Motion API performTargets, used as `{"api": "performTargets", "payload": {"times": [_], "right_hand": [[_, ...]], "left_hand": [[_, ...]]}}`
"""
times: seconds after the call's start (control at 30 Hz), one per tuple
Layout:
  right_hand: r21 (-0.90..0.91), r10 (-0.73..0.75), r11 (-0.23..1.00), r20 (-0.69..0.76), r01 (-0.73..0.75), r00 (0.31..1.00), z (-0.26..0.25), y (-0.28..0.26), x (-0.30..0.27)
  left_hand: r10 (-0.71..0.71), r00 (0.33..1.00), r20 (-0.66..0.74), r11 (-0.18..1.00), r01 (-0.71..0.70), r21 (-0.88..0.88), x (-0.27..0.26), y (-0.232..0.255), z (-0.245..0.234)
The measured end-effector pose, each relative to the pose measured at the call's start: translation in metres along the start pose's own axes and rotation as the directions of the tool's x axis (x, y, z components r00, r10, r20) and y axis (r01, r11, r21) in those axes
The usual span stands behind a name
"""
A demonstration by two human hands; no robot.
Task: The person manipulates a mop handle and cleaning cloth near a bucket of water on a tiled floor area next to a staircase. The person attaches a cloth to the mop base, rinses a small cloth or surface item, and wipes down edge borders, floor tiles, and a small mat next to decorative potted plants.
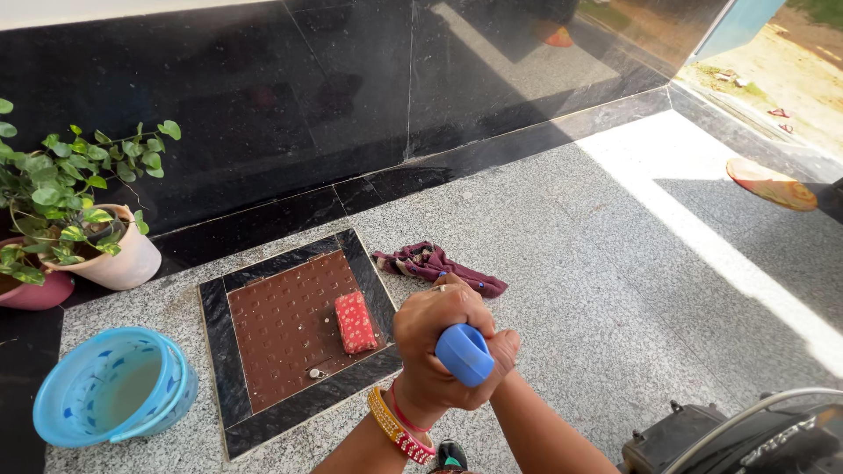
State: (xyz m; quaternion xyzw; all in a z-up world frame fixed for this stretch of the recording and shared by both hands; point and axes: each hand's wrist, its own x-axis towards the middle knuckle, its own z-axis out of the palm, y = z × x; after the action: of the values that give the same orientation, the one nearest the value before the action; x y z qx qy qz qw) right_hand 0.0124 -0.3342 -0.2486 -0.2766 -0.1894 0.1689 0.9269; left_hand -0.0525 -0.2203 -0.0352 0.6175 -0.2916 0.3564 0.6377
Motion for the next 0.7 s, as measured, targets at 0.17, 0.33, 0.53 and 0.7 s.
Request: {"api": "performTargets", "payload": {"times": [0.17,0.33,0.53,0.7], "right_hand": [[-0.953,-0.161,0.303,-0.071,-0.019,0.984,-0.026,-0.026,0.038],[-0.935,-0.095,0.139,-0.339,-0.325,0.936,-0.1,0.0,0.094],[-0.984,-0.018,-0.062,-0.166,-0.167,0.986,-0.15,0.027,0.106],[-0.993,0.028,-0.057,-0.108,-0.107,0.994,-0.154,0.032,0.107]], "left_hand": [[0.032,0.999,-0.005,0.996,-0.032,0.079,-0.014,-0.049,0.015],[-0.067,0.998,-0.016,0.983,0.068,0.173,-0.04,-0.108,0.011],[-0.235,0.972,-0.023,0.967,0.236,0.091,-0.086,-0.134,0.0],[-0.334,0.942,-0.035,0.934,0.336,0.123,-0.091,-0.121,-0.006]]}}
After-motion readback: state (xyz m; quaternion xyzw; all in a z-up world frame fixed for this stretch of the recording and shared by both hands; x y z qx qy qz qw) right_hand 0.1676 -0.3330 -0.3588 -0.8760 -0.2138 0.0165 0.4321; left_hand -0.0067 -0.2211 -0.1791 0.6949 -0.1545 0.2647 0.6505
